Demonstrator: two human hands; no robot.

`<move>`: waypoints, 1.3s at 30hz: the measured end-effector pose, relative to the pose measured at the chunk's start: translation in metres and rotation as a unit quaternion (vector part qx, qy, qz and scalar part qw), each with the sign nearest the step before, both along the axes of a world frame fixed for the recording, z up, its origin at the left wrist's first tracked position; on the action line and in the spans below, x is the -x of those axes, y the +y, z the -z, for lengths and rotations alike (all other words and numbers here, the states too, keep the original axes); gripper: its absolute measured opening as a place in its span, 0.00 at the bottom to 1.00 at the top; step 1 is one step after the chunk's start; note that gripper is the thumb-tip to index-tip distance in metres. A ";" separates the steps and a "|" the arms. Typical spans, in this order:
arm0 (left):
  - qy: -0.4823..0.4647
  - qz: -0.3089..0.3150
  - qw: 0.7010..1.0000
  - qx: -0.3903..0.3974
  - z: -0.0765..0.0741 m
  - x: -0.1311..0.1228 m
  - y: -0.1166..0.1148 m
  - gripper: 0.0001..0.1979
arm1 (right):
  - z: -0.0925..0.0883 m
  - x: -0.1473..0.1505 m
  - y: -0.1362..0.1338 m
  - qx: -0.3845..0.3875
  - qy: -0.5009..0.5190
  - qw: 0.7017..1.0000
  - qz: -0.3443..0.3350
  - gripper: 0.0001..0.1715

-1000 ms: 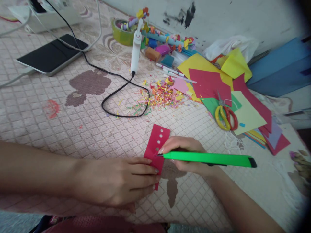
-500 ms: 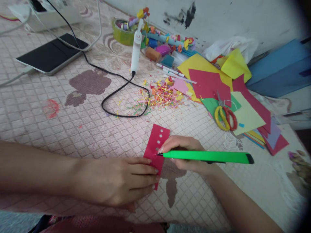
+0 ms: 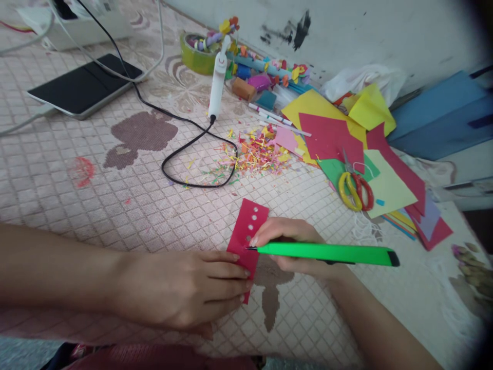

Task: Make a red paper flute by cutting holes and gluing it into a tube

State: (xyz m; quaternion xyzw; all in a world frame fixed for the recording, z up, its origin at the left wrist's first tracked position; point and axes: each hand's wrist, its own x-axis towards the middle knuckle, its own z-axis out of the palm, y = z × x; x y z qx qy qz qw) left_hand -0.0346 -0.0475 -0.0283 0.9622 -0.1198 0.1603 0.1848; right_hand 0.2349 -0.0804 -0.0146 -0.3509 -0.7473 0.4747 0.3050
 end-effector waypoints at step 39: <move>0.073 0.015 0.997 0.028 -0.011 0.000 0.055 0.24 | 0.000 -0.001 0.002 0.000 -0.002 1.000 -0.015 0.10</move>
